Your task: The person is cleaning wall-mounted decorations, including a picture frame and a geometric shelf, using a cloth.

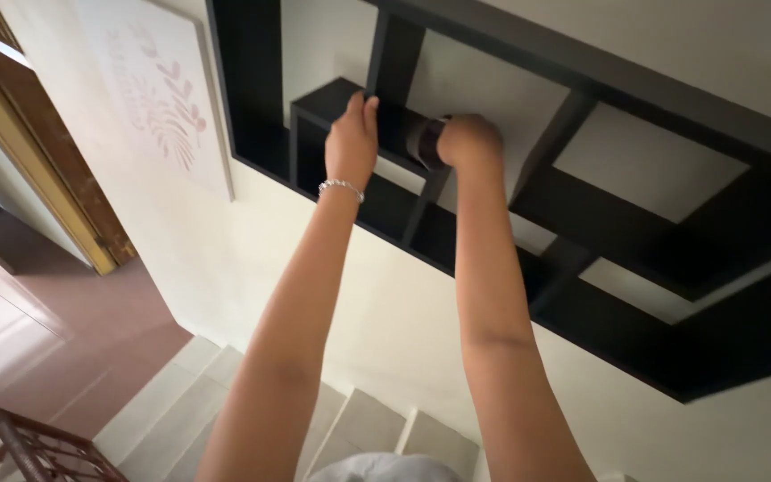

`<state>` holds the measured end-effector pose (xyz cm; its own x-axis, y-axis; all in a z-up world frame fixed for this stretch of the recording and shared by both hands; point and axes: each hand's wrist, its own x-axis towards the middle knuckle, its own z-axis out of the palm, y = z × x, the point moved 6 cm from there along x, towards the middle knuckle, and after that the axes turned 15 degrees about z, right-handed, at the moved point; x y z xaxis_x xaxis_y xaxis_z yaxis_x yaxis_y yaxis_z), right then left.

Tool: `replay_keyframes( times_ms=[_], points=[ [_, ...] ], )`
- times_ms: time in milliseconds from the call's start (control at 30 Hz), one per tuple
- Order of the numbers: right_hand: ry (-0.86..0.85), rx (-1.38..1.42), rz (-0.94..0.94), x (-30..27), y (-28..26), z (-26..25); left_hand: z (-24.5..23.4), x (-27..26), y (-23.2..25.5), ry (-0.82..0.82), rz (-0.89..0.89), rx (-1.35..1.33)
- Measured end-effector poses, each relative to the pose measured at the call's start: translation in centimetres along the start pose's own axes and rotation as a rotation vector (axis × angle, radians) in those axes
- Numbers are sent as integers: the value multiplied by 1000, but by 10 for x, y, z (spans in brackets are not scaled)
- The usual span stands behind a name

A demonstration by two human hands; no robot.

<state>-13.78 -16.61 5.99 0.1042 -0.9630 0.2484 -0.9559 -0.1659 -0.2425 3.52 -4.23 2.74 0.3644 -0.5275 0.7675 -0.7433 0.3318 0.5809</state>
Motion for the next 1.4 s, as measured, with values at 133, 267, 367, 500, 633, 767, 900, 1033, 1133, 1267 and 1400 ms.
replay_keyframes(
  times_ms=[133, 267, 367, 500, 633, 767, 900, 1033, 1133, 1267, 1400],
  points=[
    [591, 603, -22, 68, -9, -10, -1, 0, 3, -33, -17, -57],
    [703, 791, -345, 77, -41, 8, 4, 4, 0, -34, 62, 26],
    [313, 469, -361, 23, -49, -14, 4, 0, -2, 17, 118, 12],
    [273, 838, -19, 56, 18, -1, -1, 0, 4, -34, 92, 30],
    [63, 2494, -109, 78, 74, 5, 3, 0, -4, 14, 133, 37],
    [30, 2757, -177, 42, 89, 0, 0, 2, 0, 8, 141, 27],
    [-77, 2950, -371, -4, 79, -2, -2, -1, 1, -17, 110, 36],
    [61, 2914, -450, 0, 72, -21, 1, 1, -3, 19, 166, 44],
    [339, 2727, -436, 2, 75, -29, -4, 0, 2, 25, 150, 12],
    [473, 2596, -490, -54, 16, -44, 1, 6, -6, 37, 127, -36],
    [442, 1664, -182, -2, -24, 24, 6, 0, -14, 38, 157, -15]
  ],
)
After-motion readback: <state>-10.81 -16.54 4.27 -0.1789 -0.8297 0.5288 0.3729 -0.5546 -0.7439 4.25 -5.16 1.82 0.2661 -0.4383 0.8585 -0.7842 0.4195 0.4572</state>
